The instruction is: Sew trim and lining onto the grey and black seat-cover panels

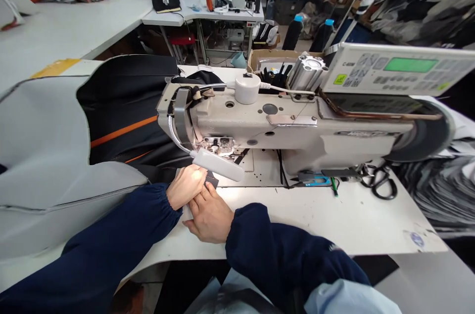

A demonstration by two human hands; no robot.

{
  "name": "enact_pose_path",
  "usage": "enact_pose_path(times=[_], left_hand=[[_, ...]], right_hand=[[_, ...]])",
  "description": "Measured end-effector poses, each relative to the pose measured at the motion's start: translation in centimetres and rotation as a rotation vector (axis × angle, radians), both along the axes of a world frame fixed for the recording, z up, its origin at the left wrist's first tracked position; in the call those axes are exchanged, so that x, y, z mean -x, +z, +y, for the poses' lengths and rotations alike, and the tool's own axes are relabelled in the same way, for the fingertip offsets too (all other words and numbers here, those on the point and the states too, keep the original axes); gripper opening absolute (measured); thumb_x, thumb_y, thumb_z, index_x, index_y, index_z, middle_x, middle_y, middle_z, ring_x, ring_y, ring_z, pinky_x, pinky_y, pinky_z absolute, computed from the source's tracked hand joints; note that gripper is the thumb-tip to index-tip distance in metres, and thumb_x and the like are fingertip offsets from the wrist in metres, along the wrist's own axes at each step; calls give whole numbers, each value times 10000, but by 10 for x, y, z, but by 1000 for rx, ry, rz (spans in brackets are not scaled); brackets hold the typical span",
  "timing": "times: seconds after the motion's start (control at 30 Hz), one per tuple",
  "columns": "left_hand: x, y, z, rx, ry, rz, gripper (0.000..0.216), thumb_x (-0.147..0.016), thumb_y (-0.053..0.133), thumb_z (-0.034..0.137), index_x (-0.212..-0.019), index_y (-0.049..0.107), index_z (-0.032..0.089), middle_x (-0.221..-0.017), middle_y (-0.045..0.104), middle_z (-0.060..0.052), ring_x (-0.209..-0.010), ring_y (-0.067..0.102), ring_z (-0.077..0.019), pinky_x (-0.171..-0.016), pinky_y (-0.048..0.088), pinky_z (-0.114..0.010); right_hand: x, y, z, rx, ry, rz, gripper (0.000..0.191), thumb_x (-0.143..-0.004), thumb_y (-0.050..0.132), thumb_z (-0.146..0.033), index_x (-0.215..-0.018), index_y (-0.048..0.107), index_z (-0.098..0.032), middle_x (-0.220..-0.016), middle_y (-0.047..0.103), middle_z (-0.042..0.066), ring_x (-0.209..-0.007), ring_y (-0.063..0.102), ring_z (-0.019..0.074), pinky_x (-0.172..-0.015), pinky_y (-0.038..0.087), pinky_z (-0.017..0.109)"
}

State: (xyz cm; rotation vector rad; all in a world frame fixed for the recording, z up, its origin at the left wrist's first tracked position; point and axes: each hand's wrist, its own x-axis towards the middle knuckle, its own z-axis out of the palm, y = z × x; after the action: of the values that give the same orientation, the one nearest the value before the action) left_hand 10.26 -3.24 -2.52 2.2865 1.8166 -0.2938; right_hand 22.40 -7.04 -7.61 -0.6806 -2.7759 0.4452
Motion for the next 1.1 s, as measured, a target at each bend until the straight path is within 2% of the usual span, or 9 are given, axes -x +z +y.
enact_pose_path(times=[0.17, 0.3, 0.4, 0.53, 0.7, 0.8, 0.93, 1.0, 1.1], left_hand=[[18, 0, -1, -284, -117, 31, 296, -823, 375, 77, -910, 644, 161, -970, 595, -123, -963, 523, -266, -805, 404, -386], [29, -4, -6, -210, -126, -23, 306, -820, 390, 65, -898, 666, 171, -934, 601, -85, -920, 506, -229, -803, 414, -339], [25, -10, -8, -175, -111, -51, 287, -803, 419, 68, -921, 664, 159, -961, 590, -82, -935, 494, -222, -769, 421, -313], [14, -16, -4, -191, -83, -30, 268, -828, 418, 112, -901, 672, 160, -935, 585, -91, -924, 500, -225, -739, 418, -321], [11, -16, 1, -219, -65, -12, 323, -874, 364, 130, -892, 683, 179, -901, 592, -91, -913, 515, -215, -731, 419, -313], [12, -14, 1, -214, -56, -55, 331, -871, 359, 122, -901, 684, 177, -931, 595, -96, -919, 516, -214, -736, 432, -313], [13, -14, 2, -187, -58, -112, 321, -860, 368, 124, -872, 686, 166, -924, 599, -96, -929, 513, -213, -731, 446, -310], [14, -15, 4, -191, -69, -111, 305, -860, 377, 138, -872, 680, 157, -933, 601, -97, -934, 512, -215, -736, 449, -311], [12, -15, 6, -199, -94, -77, 285, -856, 386, 144, -878, 670, 145, -957, 602, -101, -950, 510, -221, -781, 446, -318]], right_hand=[[0, 2, -6, -5, 21, 8, 589, -921, 411, -406, -1319, 417, 28, -1387, 382, 258, -1331, 277, 356, -1074, 261, 517], [2, 3, -13, -45, 14, -9, 605, -920, 405, -426, -1327, 416, 22, -1397, 379, 242, -1324, 294, 350, -1081, 257, 484], [9, 3, -11, -71, 8, 9, 594, -892, 455, -431, -1273, 479, 24, -1276, 511, 237, -1241, 399, 349, -1040, 305, 491], [31, -2, -4, -122, 21, 14, 472, -871, 454, -380, -1074, 621, 12, -1021, 644, 224, -1025, 545, 354, -919, 382, 534], [44, -10, 6, -88, 100, 30, 273, -854, 441, -227, -809, 676, -96, -800, 688, 137, -769, 625, 259, -792, 464, 453], [17, -8, 15, -95, 125, 172, 247, -876, 430, -195, -882, 653, -89, -874, 685, 131, -860, 628, 219, -864, 469, 387], [-25, -9, 24, -110, -11, 303, 311, -933, 339, -173, -1093, 590, -82, -1148, 622, 145, -1151, 525, 219, -998, 418, 388], [-27, -12, 24, -132, -30, 256, 347, -937, 335, -178, -1180, 543, -45, -1237, 565, 177, -1229, 459, 252, -1026, 397, 428], [-8, -16, 18, -149, -21, 150, 393, -920, 376, -214, -1197, 523, 22, -1225, 546, 246, -1221, 453, 310, -1030, 371, 503]])
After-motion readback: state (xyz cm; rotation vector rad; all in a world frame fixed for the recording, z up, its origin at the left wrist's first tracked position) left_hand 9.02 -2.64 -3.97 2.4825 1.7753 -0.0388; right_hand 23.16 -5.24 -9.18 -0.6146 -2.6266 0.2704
